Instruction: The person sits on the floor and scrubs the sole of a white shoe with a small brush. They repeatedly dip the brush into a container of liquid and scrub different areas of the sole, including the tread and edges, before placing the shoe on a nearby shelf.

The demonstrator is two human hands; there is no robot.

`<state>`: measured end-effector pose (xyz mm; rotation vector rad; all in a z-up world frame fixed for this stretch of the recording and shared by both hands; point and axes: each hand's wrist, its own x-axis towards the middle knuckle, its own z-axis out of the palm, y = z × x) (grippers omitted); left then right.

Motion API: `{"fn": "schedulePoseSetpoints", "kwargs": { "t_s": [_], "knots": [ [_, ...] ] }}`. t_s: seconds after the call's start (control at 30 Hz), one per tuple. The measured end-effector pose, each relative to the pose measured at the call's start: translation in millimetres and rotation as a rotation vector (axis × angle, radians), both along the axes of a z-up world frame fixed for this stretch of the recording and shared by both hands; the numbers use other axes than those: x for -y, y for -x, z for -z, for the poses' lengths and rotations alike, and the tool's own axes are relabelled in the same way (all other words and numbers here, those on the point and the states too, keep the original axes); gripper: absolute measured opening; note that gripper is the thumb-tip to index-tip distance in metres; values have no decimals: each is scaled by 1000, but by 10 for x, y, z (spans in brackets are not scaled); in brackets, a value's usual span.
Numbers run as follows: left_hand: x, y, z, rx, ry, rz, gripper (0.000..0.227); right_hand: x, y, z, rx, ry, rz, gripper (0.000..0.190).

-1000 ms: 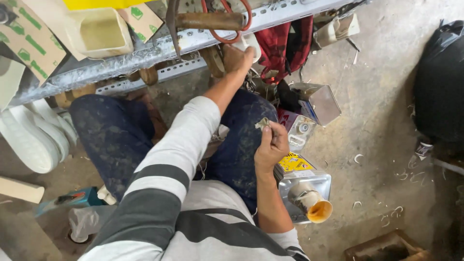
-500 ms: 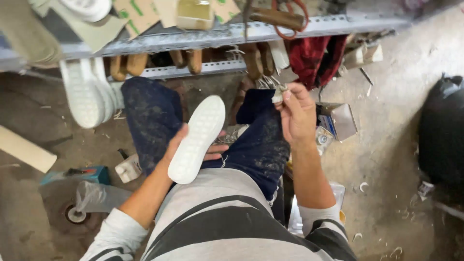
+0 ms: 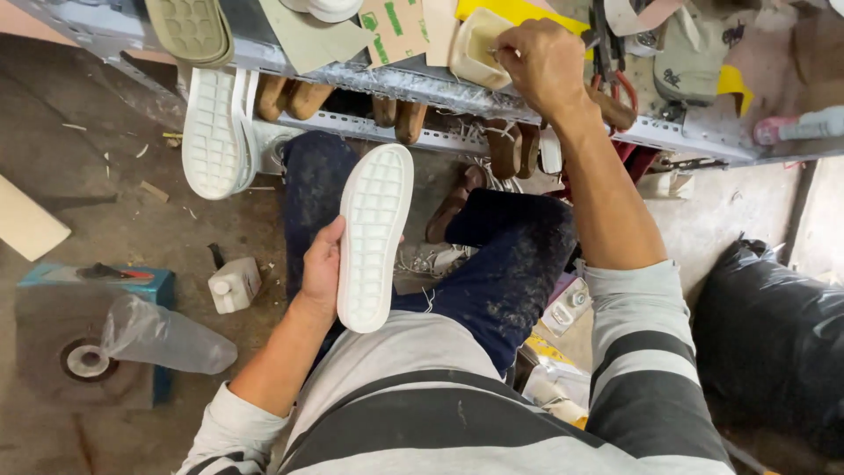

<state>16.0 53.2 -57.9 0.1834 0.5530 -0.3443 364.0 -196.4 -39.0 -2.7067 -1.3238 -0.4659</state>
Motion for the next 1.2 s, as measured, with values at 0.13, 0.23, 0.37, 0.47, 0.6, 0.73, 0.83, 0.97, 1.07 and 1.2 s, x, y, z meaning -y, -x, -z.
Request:
{"fn": "schedulePoseSetpoints", "kwargs": {
  "t_s": [0.13,0.23,0.37,0.47,0.6,0.73,0.83,0.97,1.07,1.2],
  "knots": [
    [-147,-74,66,-4,9,-10,75,11,-119,95,-27,158,25,5],
    [-182,-150,76,-12,-25,-12,74,51,-162,185,-8,182,18,8],
    [-190,-227,85,-23,-16,-10,74,50,-164,155,10,260,39,11],
    [-184,-260,71,4,-37,-30,75,-5,-70,-122,-9,122,-27,5],
    [-150,-297,-65,-14,-197,-22,83,3,130,-441,-49,-71,-40,7],
    [-93,-380,-111,48,-152,-64,79,130,245,-388,-88,99,39,16],
    [-28,-422,-122,71,-174,-80,78,149,348,-438,-184,77,112,14],
    [31,-481,-258,96,-192,-70,77,261,497,-561,-177,173,169,10],
    [94,-474,-335,87,-211,-47,74,199,898,-1105,-202,-31,70,15],
    [249,-479,-569,358,-315,-68,71,38,1484,-1506,-591,-699,-78,5]
  ]
}}
